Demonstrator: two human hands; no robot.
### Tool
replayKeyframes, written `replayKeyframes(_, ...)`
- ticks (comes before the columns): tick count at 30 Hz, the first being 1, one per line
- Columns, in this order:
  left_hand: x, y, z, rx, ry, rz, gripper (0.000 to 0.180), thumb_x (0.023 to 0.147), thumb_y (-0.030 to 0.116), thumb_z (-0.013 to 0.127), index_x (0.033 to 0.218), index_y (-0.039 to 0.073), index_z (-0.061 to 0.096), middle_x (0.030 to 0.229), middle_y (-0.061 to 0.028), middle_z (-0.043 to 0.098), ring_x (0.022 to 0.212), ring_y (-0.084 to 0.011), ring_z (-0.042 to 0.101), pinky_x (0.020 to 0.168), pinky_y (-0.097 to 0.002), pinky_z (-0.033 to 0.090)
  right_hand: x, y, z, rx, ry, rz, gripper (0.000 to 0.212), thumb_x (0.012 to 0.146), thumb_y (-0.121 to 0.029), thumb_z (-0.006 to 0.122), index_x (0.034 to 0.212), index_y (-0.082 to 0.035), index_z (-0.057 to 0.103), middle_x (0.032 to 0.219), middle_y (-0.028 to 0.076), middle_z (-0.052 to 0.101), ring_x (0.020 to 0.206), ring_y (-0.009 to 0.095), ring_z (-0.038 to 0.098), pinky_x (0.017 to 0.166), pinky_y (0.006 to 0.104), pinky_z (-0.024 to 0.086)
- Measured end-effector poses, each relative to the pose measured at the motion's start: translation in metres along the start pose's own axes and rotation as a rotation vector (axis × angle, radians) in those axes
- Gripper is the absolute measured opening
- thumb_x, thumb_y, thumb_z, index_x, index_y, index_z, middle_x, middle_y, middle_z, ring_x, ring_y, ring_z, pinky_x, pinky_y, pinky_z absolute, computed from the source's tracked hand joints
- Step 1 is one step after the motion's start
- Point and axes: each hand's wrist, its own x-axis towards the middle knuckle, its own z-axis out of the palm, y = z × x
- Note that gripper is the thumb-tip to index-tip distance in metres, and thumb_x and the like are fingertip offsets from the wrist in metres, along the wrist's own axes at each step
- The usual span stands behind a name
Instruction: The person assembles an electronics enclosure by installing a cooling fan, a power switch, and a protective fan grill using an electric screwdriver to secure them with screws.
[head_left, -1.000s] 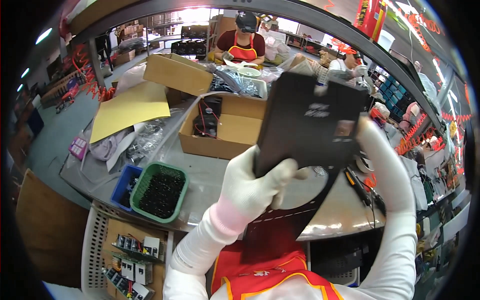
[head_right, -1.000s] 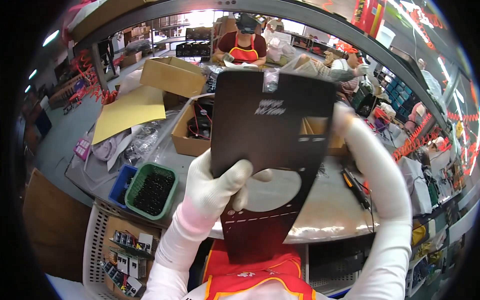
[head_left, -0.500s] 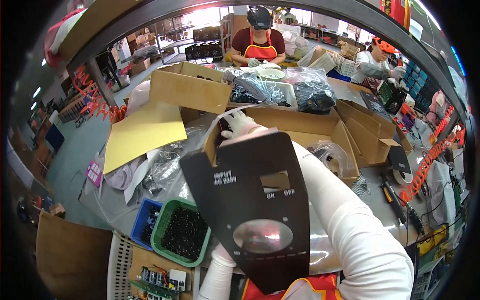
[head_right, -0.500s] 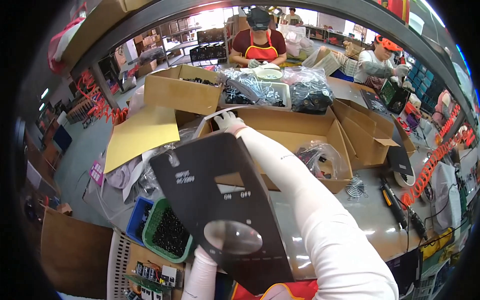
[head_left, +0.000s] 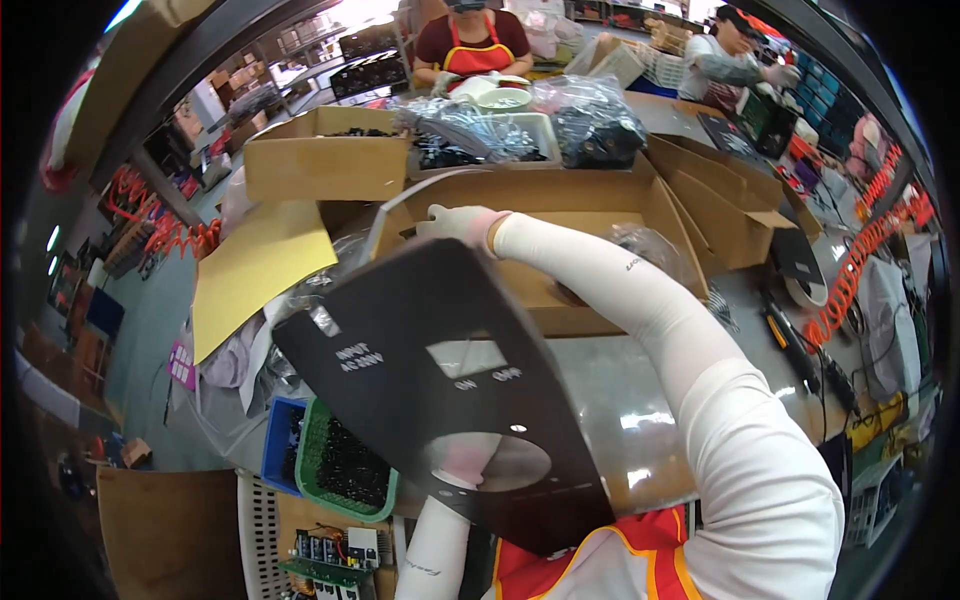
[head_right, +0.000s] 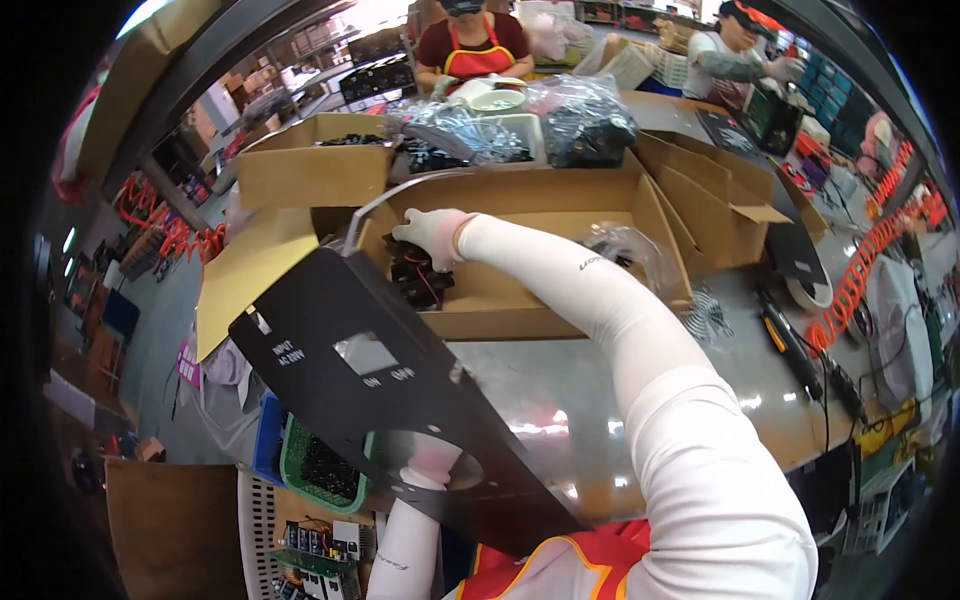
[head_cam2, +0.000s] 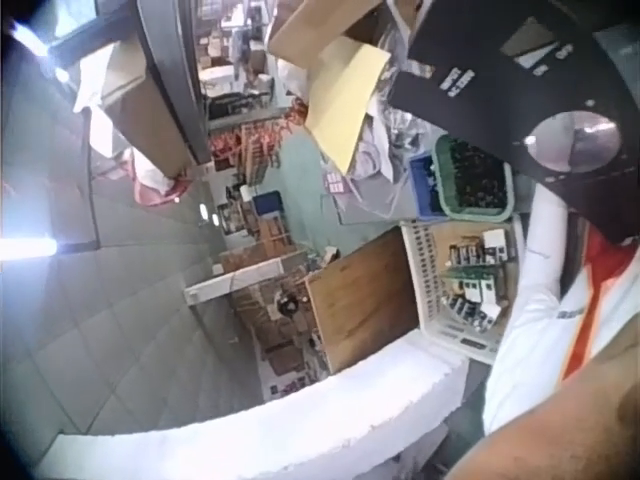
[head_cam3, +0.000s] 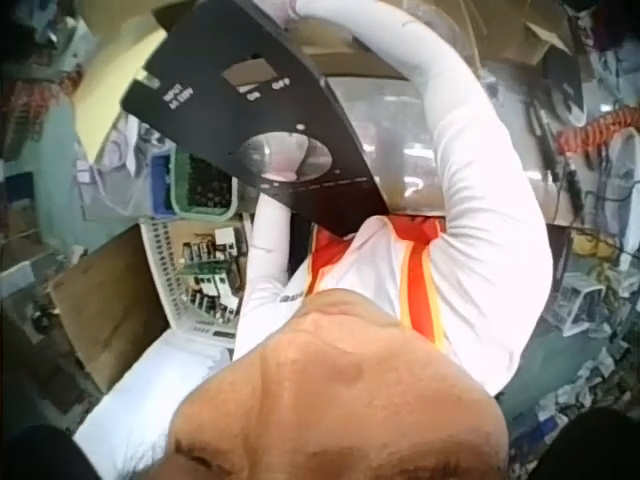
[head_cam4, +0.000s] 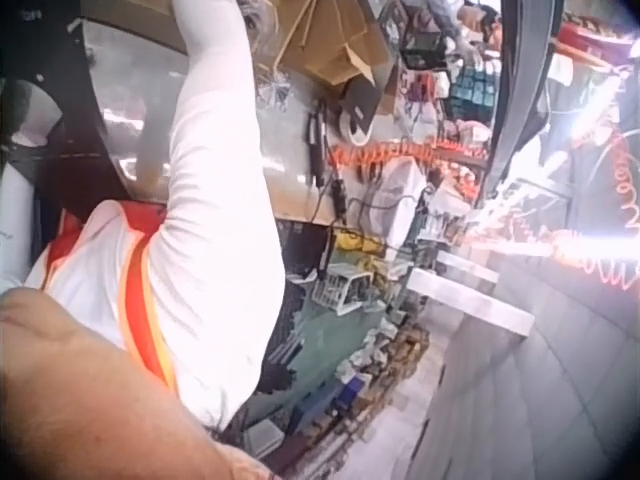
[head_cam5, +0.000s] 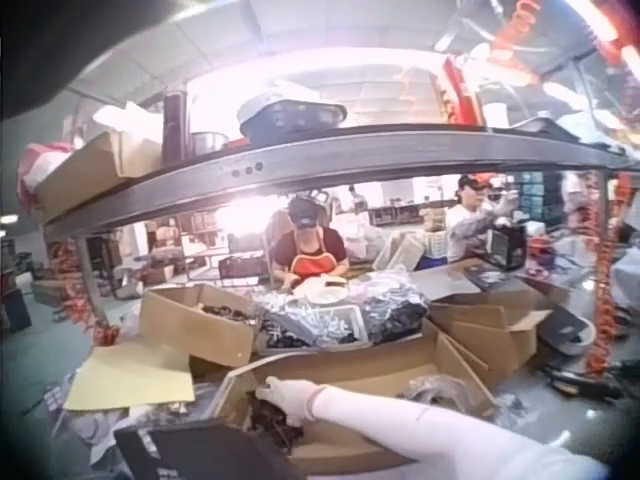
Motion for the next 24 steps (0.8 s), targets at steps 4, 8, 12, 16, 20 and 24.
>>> replayKeyframes(4, -0.002, -0.002, -0.009, 0.081, -0.026, 0.062, 0.022, 0.094, 0.014, 0.050, 0.107, 0.001, 0.063, 0.110, -0.0130, 0.063, 0.104, -0.0265, 0.059, 0.093, -0.0374, 0.046, -0.066, -0.009, -0.036, 0.022, -0.143, -0.018, 0.076, 0.056, -0.024, 0.082, 0.126, -0.014, 0.054, 0.115, 0.015, 0.061, 0.103, 0.035, 0.062, 0.082, 0.0428, 0.052)
replayKeyframes(8, -0.007, -0.006, -0.014, 0.151, -0.037, 0.116, 0.022, 0.095, 0.015, 0.050, 0.106, 0.001, 0.063, 0.109, -0.0129, 0.063, 0.103, -0.0264, 0.059, 0.093, -0.0373, 0.046, -0.141, -0.017, -0.046, 0.093, -0.277, -0.062, 0.065, 0.067, -0.030, 0.076, 0.125, -0.010, 0.055, 0.111, 0.013, 0.065, 0.102, 0.029, 0.063, 0.087, 0.0386, 0.050)
replayKeyframes(12, -0.011, -0.004, 0.002, 0.214, -0.058, 0.187, 0.023, 0.095, 0.016, 0.049, 0.105, 0.002, 0.064, 0.108, -0.0127, 0.064, 0.103, -0.0263, 0.059, 0.093, -0.0372, 0.046, -0.183, 0.015, -0.044, 1.039, -0.370, 0.163, 0.043, 0.086, -0.018, 0.060, 0.127, -0.008, 0.056, 0.113, 0.011, 0.064, 0.100, 0.019, 0.062, 0.086, 0.0352, 0.051)
replayKeyframes(16, -0.020, -0.001, 0.017, 0.273, -0.064, 0.244, 0.023, 0.095, 0.016, 0.049, 0.104, 0.002, 0.065, 0.107, -0.0125, 0.065, 0.103, -0.0262, 0.060, 0.093, -0.0371, 0.046, -0.218, 0.041, -0.103, 0.379, 0.183, -0.037, 0.031, 0.089, -0.024, 0.056, 0.111, -0.003, 0.063, 0.103, 0.012, 0.067, 0.095, 0.019, 0.062, 0.087, 0.0333, 0.048)
replayKeyframes(20, -0.024, 0.007, 0.029, 0.288, -0.039, 0.241, 0.018, 0.092, 0.010, 0.052, 0.096, 0.001, 0.066, 0.102, -0.0130, 0.066, 0.101, -0.0256, 0.060, 0.093, -0.0366, 0.046, -0.281, 0.057, -0.154, 0.511, 0.096, 0.373, 0.024, 0.087, -0.020, 0.057, 0.101, -0.003, 0.066, 0.099, 0.006, 0.069, 0.083, 0.019, 0.066, 0.077, 0.0321, 0.052)
replayKeyframes(24, -0.020, -0.006, 0.020, 0.310, -0.031, 0.218, 0.018, 0.092, 0.012, 0.052, 0.095, 0.000, 0.066, 0.099, -0.0119, 0.066, 0.100, -0.0256, 0.061, 0.093, -0.0351, 0.046, -0.291, 0.045, -0.100, 0.146, -0.327, 0.374, 0.028, 0.082, -0.013, 0.059, 0.108, -0.007, 0.068, 0.102, 0.012, 0.070, 0.090, 0.025, 0.067, 0.079, 0.0357, 0.053)
